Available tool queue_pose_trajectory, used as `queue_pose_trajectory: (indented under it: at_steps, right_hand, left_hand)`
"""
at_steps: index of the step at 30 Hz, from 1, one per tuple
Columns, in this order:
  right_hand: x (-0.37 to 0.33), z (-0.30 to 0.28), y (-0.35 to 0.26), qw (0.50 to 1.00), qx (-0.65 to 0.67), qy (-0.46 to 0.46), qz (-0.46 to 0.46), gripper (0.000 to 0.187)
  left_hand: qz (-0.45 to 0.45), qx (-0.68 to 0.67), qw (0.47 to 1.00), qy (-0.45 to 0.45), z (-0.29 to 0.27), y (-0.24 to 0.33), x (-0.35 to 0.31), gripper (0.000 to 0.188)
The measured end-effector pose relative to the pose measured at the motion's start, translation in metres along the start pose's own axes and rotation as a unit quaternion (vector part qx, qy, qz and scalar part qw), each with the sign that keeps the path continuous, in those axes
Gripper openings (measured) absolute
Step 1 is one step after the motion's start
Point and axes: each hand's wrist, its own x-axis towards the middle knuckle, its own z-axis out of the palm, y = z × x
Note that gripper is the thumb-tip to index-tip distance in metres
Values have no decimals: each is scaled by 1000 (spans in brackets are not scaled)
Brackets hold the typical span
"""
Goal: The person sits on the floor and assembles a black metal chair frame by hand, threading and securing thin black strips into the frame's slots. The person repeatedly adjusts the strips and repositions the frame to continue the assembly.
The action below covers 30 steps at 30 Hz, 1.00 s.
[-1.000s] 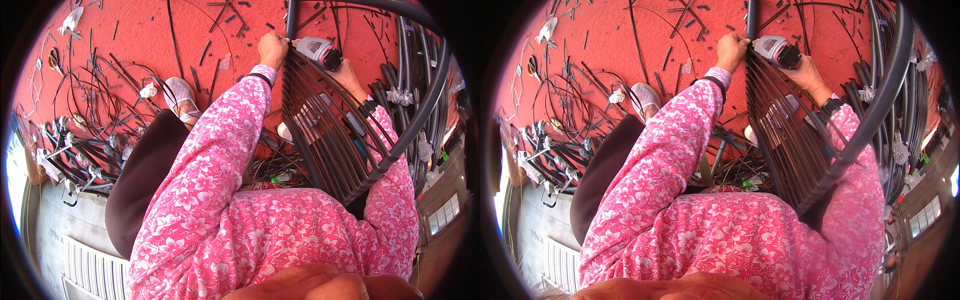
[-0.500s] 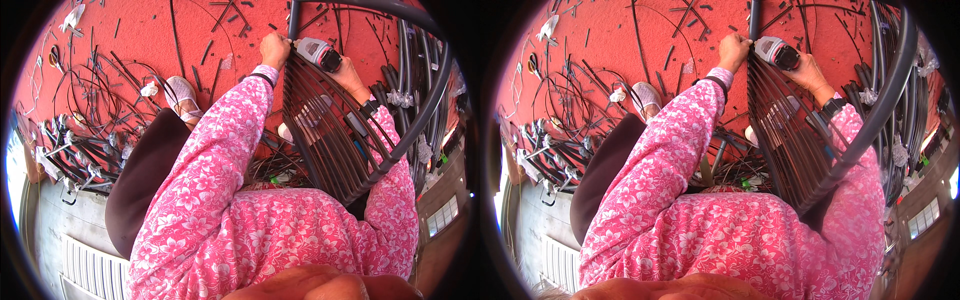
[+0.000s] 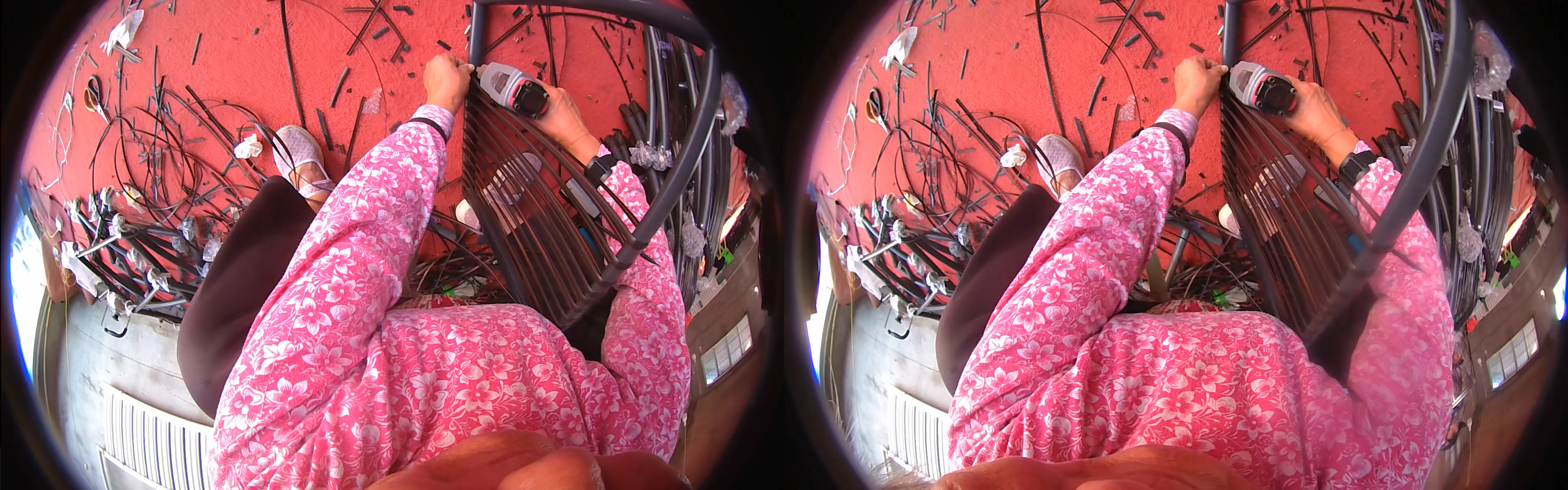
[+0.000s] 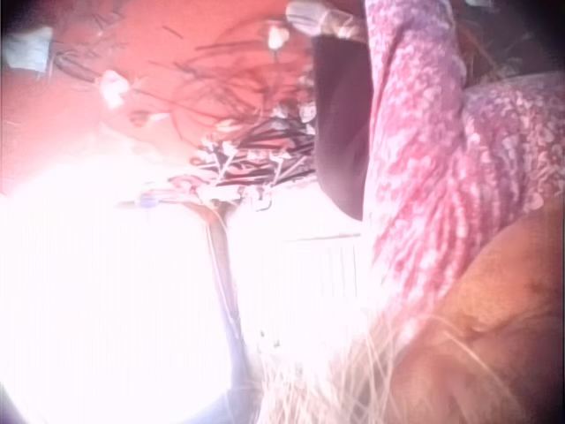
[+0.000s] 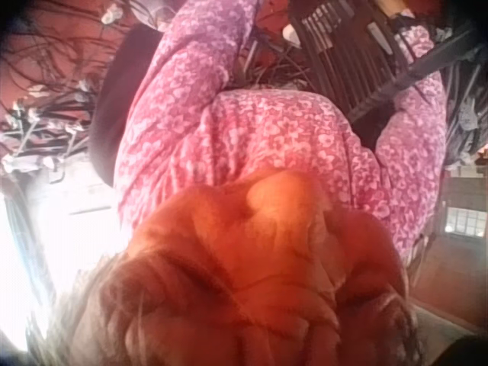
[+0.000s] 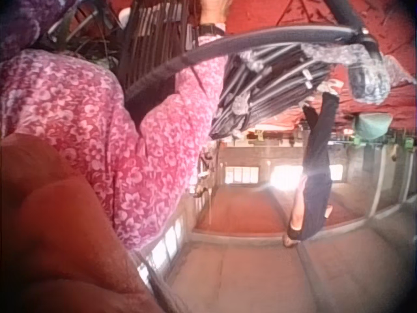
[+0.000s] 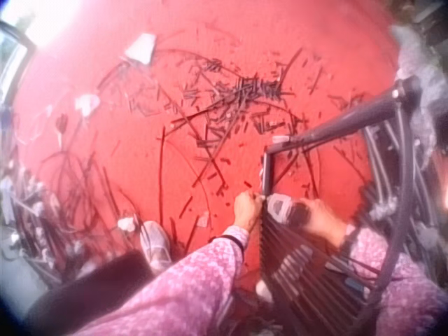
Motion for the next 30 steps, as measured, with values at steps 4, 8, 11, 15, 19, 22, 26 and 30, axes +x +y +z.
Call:
queue_pose_trajectory:
  at_steps: [4,8,11,15,19,22,26,30]
  right_hand:
    - [-11,7,10,992,34,37,113,45]
    - [-16,15,39,968,-7,157,193,50]
    - [-9,19,69,964,-70,197,166,61]
    - [11,21,92,984,-40,112,131,68]
    - [12,-24,81,903,361,16,234,58]
    - [-3,-77,49,793,579,-29,188,58]
    - [-21,-110,-4,830,551,-44,68,60]
    - [-19,-105,-36,889,453,-48,-41,51]
  left_hand:
    - [-10,-110,993,-43,-1,-16,9,20]
    - [-45,-191,979,-57,-7,-40,8,16]
    - [-49,-168,984,-37,-11,-51,3,15]
    - [41,16,999,22,-11,-55,-2,29]
    - [-48,-13,999,-4,-5,-48,-2,26]
    - [-44,5,999,-10,-15,-28,-1,28]
    - [25,-83,994,65,-57,33,-4,36]
    - [264,-131,951,93,-113,86,-8,43]
